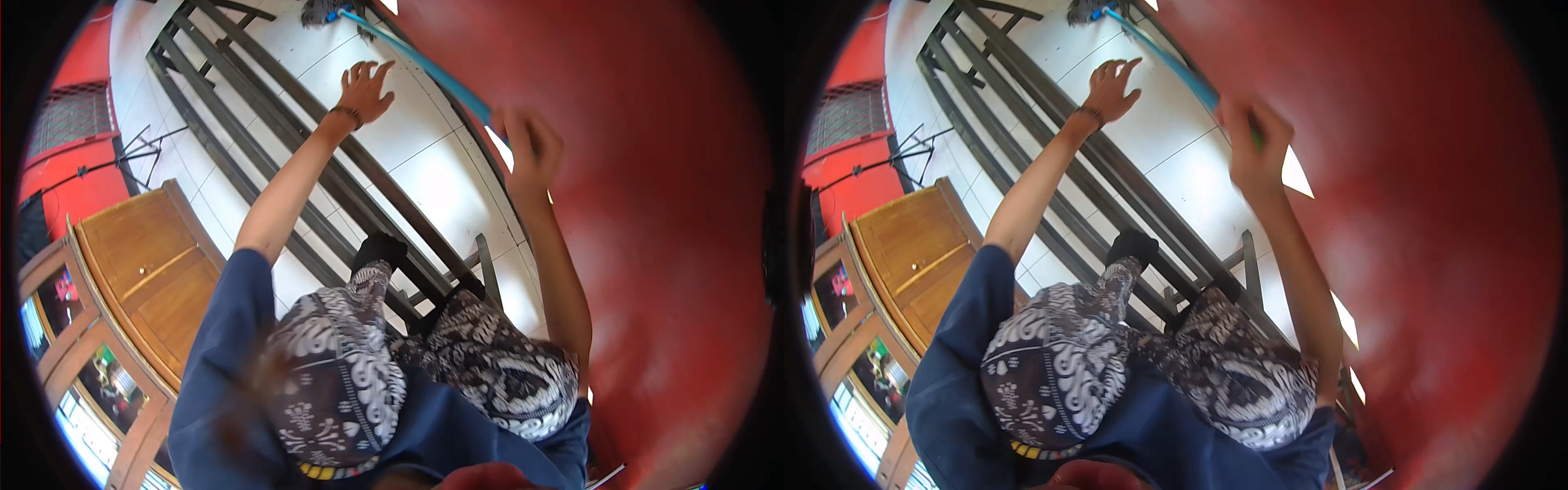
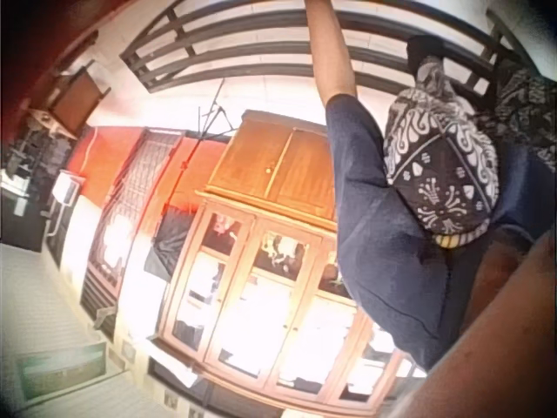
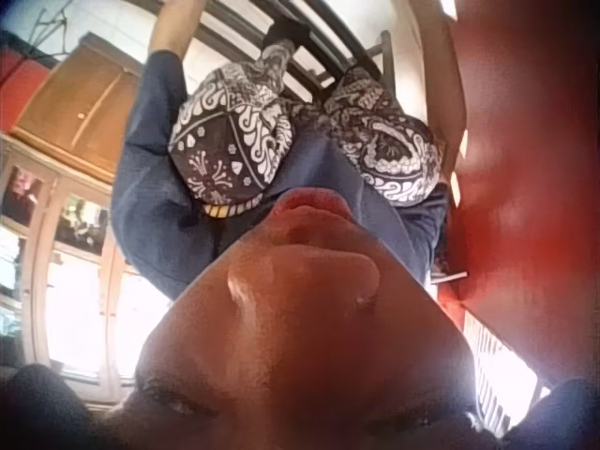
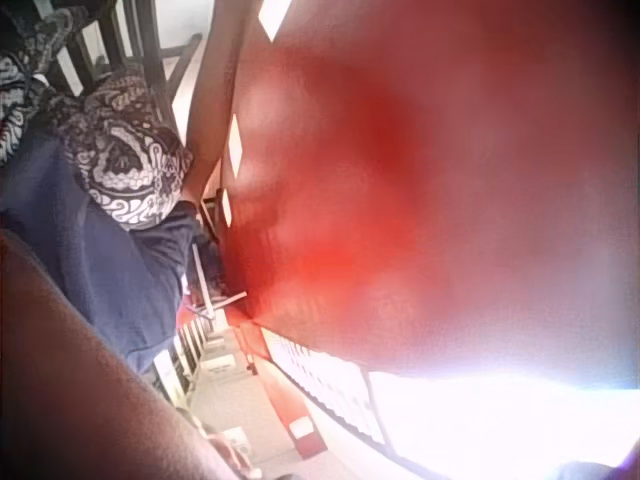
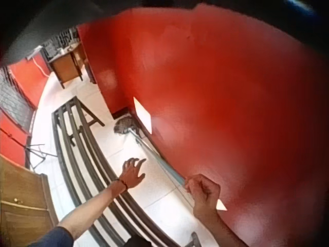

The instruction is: Mopping a tiled floor and then manually reassembling the mop head onto the mop pole.

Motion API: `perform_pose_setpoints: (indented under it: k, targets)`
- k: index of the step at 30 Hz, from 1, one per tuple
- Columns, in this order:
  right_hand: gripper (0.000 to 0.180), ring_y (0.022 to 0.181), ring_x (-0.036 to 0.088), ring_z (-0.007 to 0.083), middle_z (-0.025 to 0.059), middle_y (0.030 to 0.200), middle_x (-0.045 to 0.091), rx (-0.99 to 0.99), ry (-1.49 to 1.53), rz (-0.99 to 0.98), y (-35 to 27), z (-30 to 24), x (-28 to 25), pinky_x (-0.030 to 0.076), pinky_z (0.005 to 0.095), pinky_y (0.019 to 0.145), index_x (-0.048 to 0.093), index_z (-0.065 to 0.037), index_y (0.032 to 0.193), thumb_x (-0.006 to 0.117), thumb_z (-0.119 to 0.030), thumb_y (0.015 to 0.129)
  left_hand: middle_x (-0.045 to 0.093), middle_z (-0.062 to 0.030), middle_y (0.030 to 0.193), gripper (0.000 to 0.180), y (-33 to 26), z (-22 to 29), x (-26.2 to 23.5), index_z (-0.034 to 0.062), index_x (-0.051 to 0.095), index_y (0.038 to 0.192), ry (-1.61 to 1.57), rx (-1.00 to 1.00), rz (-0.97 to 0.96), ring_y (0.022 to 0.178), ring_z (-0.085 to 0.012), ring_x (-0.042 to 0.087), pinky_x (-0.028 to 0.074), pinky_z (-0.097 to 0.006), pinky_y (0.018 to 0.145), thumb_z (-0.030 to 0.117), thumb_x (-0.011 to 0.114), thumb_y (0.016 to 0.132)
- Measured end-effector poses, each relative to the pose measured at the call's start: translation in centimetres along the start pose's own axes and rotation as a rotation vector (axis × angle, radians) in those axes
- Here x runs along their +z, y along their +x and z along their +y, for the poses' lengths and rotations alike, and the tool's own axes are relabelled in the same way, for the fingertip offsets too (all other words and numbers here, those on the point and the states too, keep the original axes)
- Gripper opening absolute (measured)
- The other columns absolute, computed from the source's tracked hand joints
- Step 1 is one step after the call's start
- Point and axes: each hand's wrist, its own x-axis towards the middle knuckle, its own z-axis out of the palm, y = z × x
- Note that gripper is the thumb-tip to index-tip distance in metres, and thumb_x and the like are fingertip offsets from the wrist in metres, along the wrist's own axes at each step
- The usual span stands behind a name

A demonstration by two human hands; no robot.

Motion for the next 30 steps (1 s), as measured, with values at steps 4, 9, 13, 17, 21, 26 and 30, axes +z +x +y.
perform_pose_setpoints:
  k: [4,9,13,17,21,26,30]
  targets:
    - [0.018,0.074,0.061,0.0139,0.0066,0.087,0.063,0.030,-0.027,0.071,7.5,2.2,5.7,0.052,0.0274,0.066,0.065,0.002,0.101,0.056,-0.014,0.097,0.045,-0.0193,0.138,0.062,-15.7,-3.8,-4.0,0.0144,0.043,0.143,-0.164,-0.022,0.005,0.133,-0.0409,0.035,0.026,-0.052,0.112,0.021,0.065,0.085]
    - [0.031,0.084,0.068,0.0192,0.0078,0.098,0.064,0.340,-0.038,-0.030,10.0,1.6,4.3,0.061,0.0289,0.068,0.064,-0.002,0.123,0.057,-0.019,0.098,0.051,-0.0168,0.133,0.055,-38.4,-7.9,-4.7,0.0115,0.050,0.137,-0.149,-0.506,-0.068,0.127,-0.0373,0.043,0.032,-0.046,0.109,0.023,0.066,0.086]
    - [0.035,0.075,0.067,0.0172,0.0086,0.097,0.063,0.503,-0.150,-0.111,7.2,4.3,1.3,0.056,0.0267,0.061,0.062,-0.002,0.126,0.060,-0.023,0.098,0.057,-0.0143,0.130,0.044,-52.8,-7.9,-6.0,0.0055,0.053,0.133,-0.373,-0.861,-0.185,0.122,-0.0283,0.052,0.040,-0.040,0.105,0.022,0.062,0.093]
    - [0.036,0.058,0.057,0.0098,0.0075,0.085,0.064,0.643,-0.331,-0.248,2.4,8.5,-1.7,0.044,0.0247,0.048,0.062,-0.001,0.126,0.059,-0.024,0.098,0.067,-0.0120,0.106,0.031,-59.7,-6.0,-7.9,0.0024,0.063,0.117,-0.716,-1.172,0.095,0.101,-0.0200,0.062,0.048,-0.032,0.090,0.015,0.064,0.089]
    - [0.036,0.048,0.047,0.0061,0.0025,0.073,0.059,0.803,-0.289,-0.281,-2.5,11.0,-4.6,0.037,0.0238,0.042,0.059,-0.006,0.131,0.057,-0.022,0.099,0.069,-0.0094,0.092,0.022,-60.4,-5.7,-10.3,0.0000,0.067,0.107,-0.404,-1.194,0.096,0.088,-0.0163,0.064,0.050,-0.031,0.080,0.010,0.064,0.088]
    - [0.038,0.049,0.043,0.0040,-0.0013,0.068,0.051,0.904,-0.165,-0.280,-6.6,12.0,-7.8,0.034,0.0229,0.041,0.057,-0.005,0.132,0.058,-0.025,0.099,0.071,0.0009,0.081,0.014,-61.9,-1.9,-11.0,-0.0002,0.074,0.091,-0.411,-1.215,0.243,0.075,-0.0096,0.062,0.050,-0.026,0.072,0.007,0.062,0.091]
    - [0.040,0.049,0.044,0.0051,-0.0013,0.068,0.052,1.018,-0.101,-0.305,-7.4,12.4,-7.1,0.036,0.0231,0.043,0.054,-0.008,0.135,0.058,-0.025,0.098,0.073,-0.0029,0.082,0.011,-60.1,-2.5,-9.3,0.0018,0.075,0.093,-0.472,-1.288,0.197,0.074,-0.0072,0.065,0.053,-0.023,0.071,0.007,0.069,0.086]
